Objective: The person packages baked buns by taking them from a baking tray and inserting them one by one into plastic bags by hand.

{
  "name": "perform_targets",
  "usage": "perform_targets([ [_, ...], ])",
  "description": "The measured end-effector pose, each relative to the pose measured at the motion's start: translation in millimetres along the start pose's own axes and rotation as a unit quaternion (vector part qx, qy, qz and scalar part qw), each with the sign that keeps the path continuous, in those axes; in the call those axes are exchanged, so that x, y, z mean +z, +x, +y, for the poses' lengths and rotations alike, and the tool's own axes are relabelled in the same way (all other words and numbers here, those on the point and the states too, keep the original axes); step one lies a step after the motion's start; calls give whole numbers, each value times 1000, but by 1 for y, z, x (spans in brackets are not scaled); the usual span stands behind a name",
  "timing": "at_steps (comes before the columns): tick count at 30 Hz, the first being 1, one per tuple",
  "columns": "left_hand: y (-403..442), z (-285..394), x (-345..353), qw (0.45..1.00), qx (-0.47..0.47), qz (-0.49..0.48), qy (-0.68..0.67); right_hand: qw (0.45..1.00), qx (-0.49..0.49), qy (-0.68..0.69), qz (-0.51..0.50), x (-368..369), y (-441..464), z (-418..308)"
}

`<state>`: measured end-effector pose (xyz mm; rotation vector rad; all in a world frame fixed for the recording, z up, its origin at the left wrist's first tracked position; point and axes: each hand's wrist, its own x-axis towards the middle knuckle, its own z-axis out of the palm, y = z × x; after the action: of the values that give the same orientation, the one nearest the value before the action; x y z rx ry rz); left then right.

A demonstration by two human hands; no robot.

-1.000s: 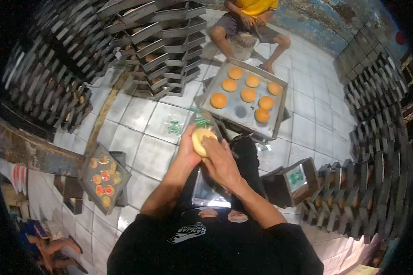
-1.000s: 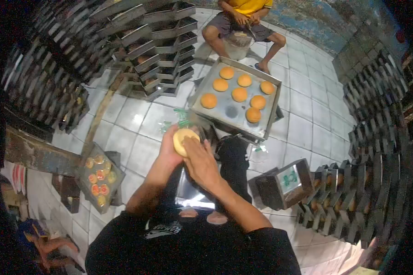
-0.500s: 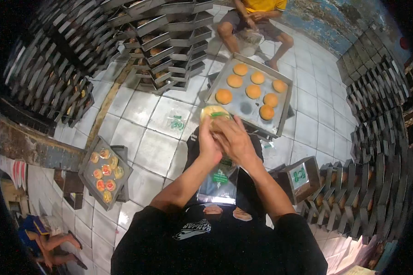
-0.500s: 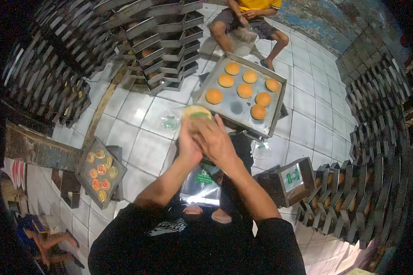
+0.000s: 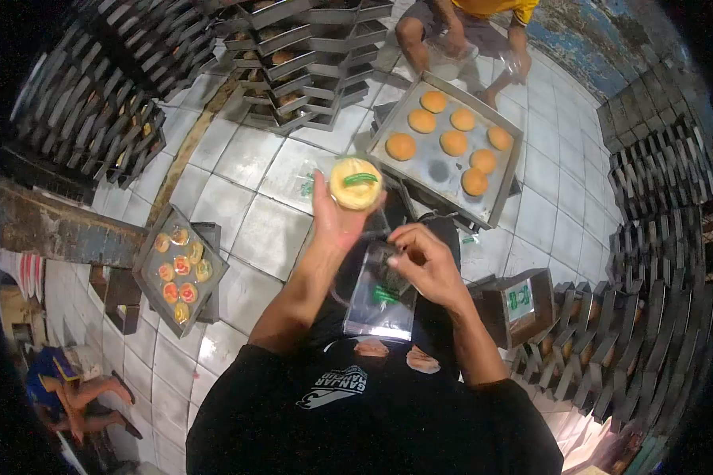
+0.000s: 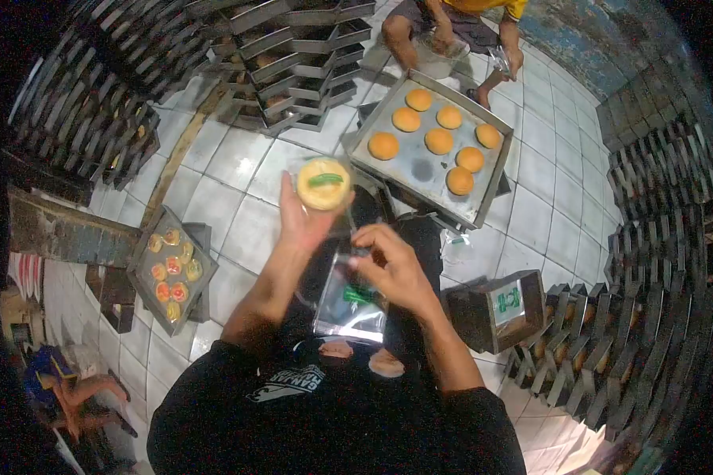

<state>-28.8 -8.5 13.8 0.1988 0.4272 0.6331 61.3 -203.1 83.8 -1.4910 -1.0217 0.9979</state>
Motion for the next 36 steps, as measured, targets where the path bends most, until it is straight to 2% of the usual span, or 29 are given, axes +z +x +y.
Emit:
perform_targets([
  [1,-4,-5,1,1000,3,1,1,991,-105,-74,41,1,9,4],
  [2,-7,-12,3,999,-24,18,19,997,-52,37,44,8,11,6],
  [3,-11,-21,9,997,-54,33,37,997,-50,38,48,13,18,10],
  [5,-11,-30,18,997,-54,46,39,964,-171,-203,14,16,35,21],
  [6,0,-33,5,998,-49,41,26,996,-80,-17,-41,18,30,18],
  [7,7,-28,4,998,-39,36,14,995,-84,-18,-44,16,27,9],
  [8,10,-21,-1,999,-2,47,15,989,-105,31,-95,13,22,-2],
  [11,3,6,-5,998,12,54,24,946,-144,179,-227,3,-9,-24],
  [13,-6,-2,4,998,13,47,32,995,8,95,21,8,13,-23],
  [15,-11,-19,13,997,-43,59,-23,997,45,53,-19,16,24,-14],
  [16,-4,-25,8,999,-31,15,2,957,-248,-145,30,27,43,7],
  [17,-3,-28,-1,999,-33,16,3,958,-247,-145,32,21,30,20],
  [18,-2,-24,7,998,-9,55,2,982,-162,-35,-87,10,14,7],
  [19,-2,-19,11,995,17,98,-1,973,-70,76,-207,1,0,-9],
  [20,-2,-8,5,996,30,79,20,909,-32,275,-313,-5,-18,-35],
  [21,-2,3,-2,996,27,83,32,880,-3,346,-324,-7,-22,-37],
  [22,-10,10,-2,997,-4,75,34,959,-14,238,-151,-4,-15,-23],
  [23,-22,10,-2,996,-37,67,36,992,-22,119,31,-1,-4,-5],
  [24,-48,2,18,996,-76,31,34,931,-194,-264,162,-4,7,-2],
  [25,-68,-4,34,993,-110,-6,33,870,-270,-367,189,-6,9,-10],
  [26,-68,-9,18,976,-194,-101,-24,883,-278,-331,181,-2,8,-13],
  [27,-68,-9,12,976,-195,-94,-24,899,-277,-291,175,8,1,-13],
  [28,-67,-9,8,987,-99,-40,120,893,-292,-294,177,9,5,-22],
  [29,-57,-6,8,965,8,4,261,890,-297,-296,180,4,14,-18],
  [30,-56,0,21,936,70,-8,344,932,-195,-255,169,-2,22,-8],
  [31,-37,2,0,950,19,-62,306,961,-92,-211,154,-8,31,4],
  [33,-37,-1,7,925,-7,-84,370,956,-74,-218,185,-13,44,21],
  [35,-35,-8,9,859,153,-79,482,936,-139,-248,207,-13,49,17],
  [36,-27,-11,2,818,251,-114,504,935,-142,-251,206,-11,49,16],
])
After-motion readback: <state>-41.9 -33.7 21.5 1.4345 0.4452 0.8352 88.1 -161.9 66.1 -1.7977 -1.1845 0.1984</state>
